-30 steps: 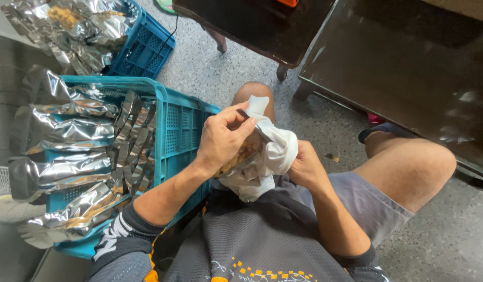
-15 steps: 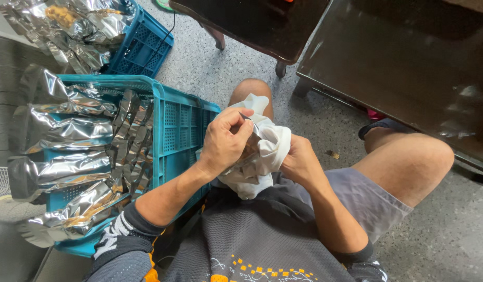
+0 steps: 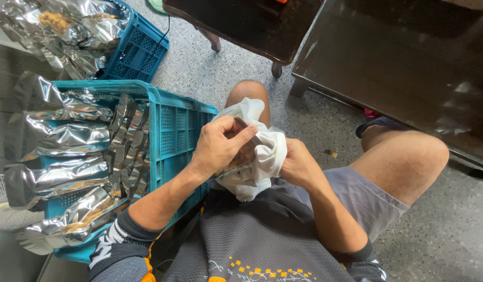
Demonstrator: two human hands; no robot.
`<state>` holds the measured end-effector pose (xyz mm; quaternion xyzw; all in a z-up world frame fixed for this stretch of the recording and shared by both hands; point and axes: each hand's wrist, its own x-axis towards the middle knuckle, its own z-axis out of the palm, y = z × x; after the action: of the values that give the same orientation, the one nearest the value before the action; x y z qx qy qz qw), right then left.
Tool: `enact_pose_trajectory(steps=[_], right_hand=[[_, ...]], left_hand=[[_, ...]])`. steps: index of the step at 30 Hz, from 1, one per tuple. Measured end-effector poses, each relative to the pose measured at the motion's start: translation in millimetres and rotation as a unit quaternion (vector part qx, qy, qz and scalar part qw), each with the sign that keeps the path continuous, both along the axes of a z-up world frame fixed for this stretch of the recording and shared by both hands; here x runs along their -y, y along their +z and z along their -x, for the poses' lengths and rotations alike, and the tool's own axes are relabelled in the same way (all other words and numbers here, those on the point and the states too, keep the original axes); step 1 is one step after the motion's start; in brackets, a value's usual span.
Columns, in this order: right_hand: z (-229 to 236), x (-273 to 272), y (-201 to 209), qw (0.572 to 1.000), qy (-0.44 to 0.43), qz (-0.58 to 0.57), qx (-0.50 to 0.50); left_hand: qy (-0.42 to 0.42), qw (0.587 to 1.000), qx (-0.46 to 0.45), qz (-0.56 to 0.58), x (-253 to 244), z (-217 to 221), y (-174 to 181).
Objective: The person sits on the floor and repeatedly picks foil snack packets from a blue crate, wipes each packet with a white cloth, and places the packets onto a nearby table. The process is repeated for multiple packets throughout the clip.
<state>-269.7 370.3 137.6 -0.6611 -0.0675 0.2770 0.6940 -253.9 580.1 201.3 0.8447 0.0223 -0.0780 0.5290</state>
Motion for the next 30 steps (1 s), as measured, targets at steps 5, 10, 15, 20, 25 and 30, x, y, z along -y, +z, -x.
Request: enact_pose_trajectory(steps=[5,10,15,20,25,30], right_hand=[[-2,2,0,1.000,0.003,0.004,-0.028],[-3,3,2,0.999,-0.001,-0.004,-0.044],[-5,2,5,0.994,-0.025,0.104,0.039],[-10,-5,1,0.985,-0.078,0.156,0.004],[-14,-5,-10,0.991,-0.026,0.131,-0.001],[-10,3,-20,0.998,-0.049,-0.028,0.015]], left_hand=[[-0.007,0.999,-0.023,0.042,0,-1,-4],[-0.029,0.997,0.001,0.074,-3,2,-11],[-0.031,0.994,-0.038,0.102,-7,3,-19],[-0.018,0.969,-0.041,0.242,-5,3,-28],[0.060,0.962,0.034,0.265,-2,0,-33],[0.117,0.932,0.059,0.339,2,-8,-30]])
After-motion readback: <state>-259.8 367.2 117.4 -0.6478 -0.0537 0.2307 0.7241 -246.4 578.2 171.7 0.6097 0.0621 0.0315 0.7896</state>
